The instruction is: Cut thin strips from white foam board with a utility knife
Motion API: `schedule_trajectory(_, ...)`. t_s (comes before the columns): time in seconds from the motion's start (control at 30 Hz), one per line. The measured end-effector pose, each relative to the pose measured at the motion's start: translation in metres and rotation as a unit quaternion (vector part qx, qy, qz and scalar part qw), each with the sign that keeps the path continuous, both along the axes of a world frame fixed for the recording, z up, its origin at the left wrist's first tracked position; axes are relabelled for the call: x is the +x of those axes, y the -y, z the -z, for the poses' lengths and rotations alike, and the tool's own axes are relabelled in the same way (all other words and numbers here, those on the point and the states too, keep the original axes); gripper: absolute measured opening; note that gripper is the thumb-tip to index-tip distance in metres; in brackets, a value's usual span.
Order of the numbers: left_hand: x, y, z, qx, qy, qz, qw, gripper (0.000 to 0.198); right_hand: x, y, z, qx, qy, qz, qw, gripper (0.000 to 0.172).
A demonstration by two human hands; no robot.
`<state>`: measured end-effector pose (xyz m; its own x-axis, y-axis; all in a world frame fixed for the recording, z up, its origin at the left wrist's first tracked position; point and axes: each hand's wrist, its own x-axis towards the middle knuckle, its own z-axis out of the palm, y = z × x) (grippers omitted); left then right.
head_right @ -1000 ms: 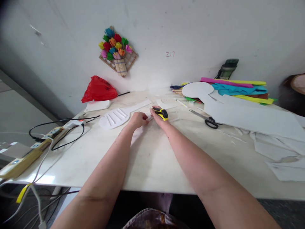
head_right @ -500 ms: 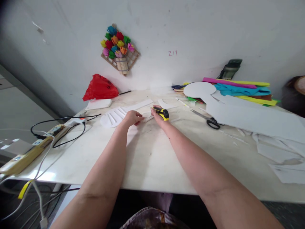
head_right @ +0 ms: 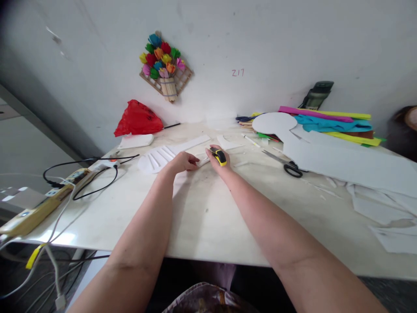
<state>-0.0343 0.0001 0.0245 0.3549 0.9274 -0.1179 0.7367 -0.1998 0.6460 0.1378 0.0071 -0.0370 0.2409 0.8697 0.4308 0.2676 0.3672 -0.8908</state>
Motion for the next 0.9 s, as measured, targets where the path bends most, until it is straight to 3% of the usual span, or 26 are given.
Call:
schedule_trajectory(0.33,-0.003,-0.002,0.002,0.047,-0.037,0.051,0.997,0.043,-0.003,0.007,-0.010,-0.007,-0.053,-0.075,0.996,0.041)
schedule_trajectory(0.6,-0.005,-0.002,-0.001,0.029,-0.029,0.072,0.997,0.049,-0.004,0.012,-0.013,-0.026,-0.081,-0.108,0.990,0.042)
schedule_trajectory(0.77,-0.005,-0.004,0.002,-0.014,0.038,0.006,0.999,0.041,-0.003,0.004,-0.006,-0.018,-0.103,-0.106,0.989,0.044)
schedule_trajectory(0.9,-0.002,-0.003,0.004,0.018,0.024,-0.039,0.999,0.024,-0.005,0.004,-0.009,-0.033,-0.167,-0.100,0.980,0.040)
